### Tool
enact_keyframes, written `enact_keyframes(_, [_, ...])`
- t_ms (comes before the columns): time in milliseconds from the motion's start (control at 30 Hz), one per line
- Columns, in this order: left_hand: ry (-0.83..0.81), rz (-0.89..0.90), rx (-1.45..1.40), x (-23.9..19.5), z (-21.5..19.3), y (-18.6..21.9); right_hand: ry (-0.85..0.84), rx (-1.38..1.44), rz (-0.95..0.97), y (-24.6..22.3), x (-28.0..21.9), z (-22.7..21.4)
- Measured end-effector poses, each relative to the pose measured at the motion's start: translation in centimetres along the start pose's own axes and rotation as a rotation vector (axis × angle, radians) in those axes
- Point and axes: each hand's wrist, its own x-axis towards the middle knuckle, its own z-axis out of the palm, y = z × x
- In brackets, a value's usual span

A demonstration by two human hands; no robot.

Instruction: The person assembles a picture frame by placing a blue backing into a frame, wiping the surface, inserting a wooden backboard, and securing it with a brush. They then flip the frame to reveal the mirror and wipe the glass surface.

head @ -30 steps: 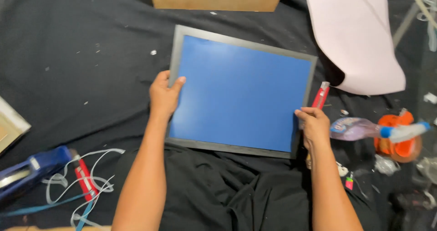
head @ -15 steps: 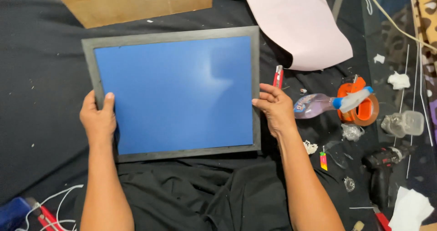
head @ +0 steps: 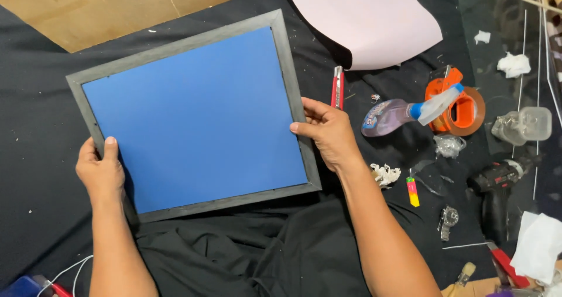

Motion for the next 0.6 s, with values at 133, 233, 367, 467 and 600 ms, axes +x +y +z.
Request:
enact_keyframes(133, [-0.006,0.021,0.024,-0.1,-0.1,0.5,0.0,-0.003,0.001,0.4,0.5,-0.5])
enact_keyframes(233, [0.002,0.001,0.08,-0.3,-0.1,0.8,-0.023,-0.055,0.038,1.0,1.1,-1.0])
enact_keyframes(367, [0.016,0.029,0.277,-0.1,0.0,0.2,0.02,-0.269,0.083,2.9,2.3,-1.5])
enact_keyframes(467, [0.002,-0.02,0.335,-0.4,0.2,0.8,0.037,-0.343,0.108,4.4,2.9,-2.0])
enact_keyframes(600, [-0.003,0.107,0.484,0.0,0.4,-1.2,0.058,-0.372,0.137,5.3,3.2,-1.8])
